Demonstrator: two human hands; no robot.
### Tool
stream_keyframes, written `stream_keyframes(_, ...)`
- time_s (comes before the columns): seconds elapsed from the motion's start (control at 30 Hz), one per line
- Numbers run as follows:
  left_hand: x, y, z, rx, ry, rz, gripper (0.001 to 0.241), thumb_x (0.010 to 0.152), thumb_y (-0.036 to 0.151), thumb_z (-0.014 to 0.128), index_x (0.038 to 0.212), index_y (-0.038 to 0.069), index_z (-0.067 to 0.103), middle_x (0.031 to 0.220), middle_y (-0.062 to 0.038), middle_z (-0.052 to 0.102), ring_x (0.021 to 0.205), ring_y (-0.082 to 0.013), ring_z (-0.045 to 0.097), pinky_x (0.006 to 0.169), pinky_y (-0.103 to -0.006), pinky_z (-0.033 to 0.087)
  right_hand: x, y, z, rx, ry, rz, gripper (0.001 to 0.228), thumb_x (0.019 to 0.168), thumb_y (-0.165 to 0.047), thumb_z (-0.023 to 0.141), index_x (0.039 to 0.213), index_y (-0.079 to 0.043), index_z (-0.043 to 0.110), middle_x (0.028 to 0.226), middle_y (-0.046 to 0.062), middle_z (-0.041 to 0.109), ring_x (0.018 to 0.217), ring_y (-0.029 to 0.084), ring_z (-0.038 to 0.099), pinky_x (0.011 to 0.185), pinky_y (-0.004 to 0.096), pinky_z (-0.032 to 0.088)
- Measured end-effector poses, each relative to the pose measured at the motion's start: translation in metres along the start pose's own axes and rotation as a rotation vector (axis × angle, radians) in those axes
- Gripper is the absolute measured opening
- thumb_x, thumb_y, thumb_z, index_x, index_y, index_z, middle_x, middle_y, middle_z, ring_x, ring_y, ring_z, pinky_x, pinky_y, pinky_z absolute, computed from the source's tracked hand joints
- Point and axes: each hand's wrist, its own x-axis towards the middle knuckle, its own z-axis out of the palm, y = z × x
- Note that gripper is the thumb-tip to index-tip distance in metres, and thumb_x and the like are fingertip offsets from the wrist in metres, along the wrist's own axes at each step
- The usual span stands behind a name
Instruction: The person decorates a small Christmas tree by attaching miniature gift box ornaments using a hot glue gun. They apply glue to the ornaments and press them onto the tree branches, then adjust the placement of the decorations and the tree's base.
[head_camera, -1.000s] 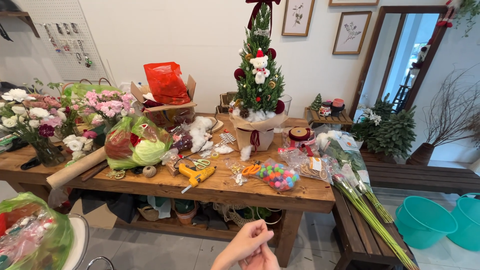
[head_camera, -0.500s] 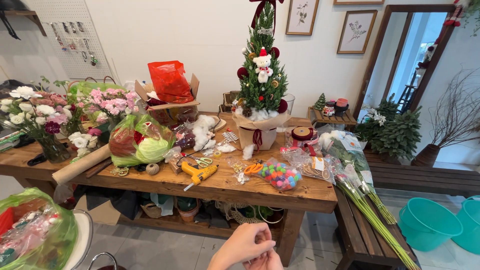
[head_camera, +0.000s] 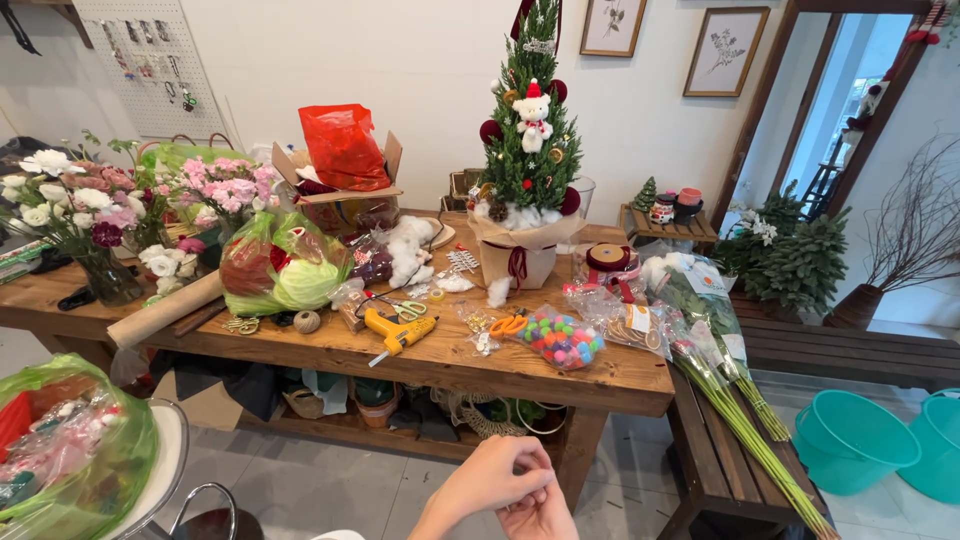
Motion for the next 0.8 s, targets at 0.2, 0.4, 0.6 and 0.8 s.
stream_keyframes(0.2, 0.002, -0.004, -0.002, -0.027, -0.045, -0.092, 0.014, 0.095, 0.023, 0.058, 0.100, 0.014, 0.067, 0.090, 0.004, 0.074, 0.073, -0.0081, 0.065, 0.070, -0.0225, 0.054, -0.001, -0.001, 0.000, 0.005, -0.004, 0.082, 0.034, 0.105, -0.042, 0.044, 0.121, -0.018, 0.063, 0.111, 0.000, 0.069, 0.107, 0.017, 0.063, 0.095, 0.036, 0.048)
stream_keyframes(0.4, 0.006, -0.015, -0.001, 0.017, -0.061, -0.130, 0.016, 0.095, 0.027, 0.057, 0.101, 0.016, 0.066, 0.096, 0.004, 0.072, 0.082, -0.0095, 0.065, 0.079, -0.0248, 0.052, -0.013, 0.000, 0.011, -0.002, 0.038, 0.116, 0.037, 0.108, -0.037, 0.036, 0.126, -0.015, 0.060, 0.123, 0.004, 0.067, 0.117, 0.022, 0.061, 0.101, 0.041, 0.047)
stream_keyframes(0.6, 0.010, -0.026, 0.002, 0.061, -0.041, -0.088, 0.018, 0.094, 0.031, 0.057, 0.100, 0.017, 0.067, 0.093, 0.005, 0.072, 0.084, -0.0098, 0.066, 0.079, -0.0257, 0.050, 0.004, 0.002, -0.004, -0.015, -0.028, 0.102, 0.038, 0.108, -0.031, 0.034, 0.128, -0.013, 0.061, 0.122, 0.009, 0.067, 0.115, 0.025, 0.062, 0.099, 0.041, 0.047)
stream_keyframes(0.8, 0.010, -0.030, 0.005, 0.066, -0.061, -0.105, 0.019, 0.092, 0.033, 0.058, 0.102, 0.018, 0.066, 0.086, 0.006, 0.066, 0.081, -0.0100, 0.061, 0.076, -0.0265, 0.048, -0.003, 0.006, -0.003, -0.018, -0.034, 0.091, 0.035, 0.109, -0.027, 0.032, 0.128, -0.015, 0.058, 0.124, 0.007, 0.066, 0.119, 0.023, 0.061, 0.101, 0.044, 0.047)
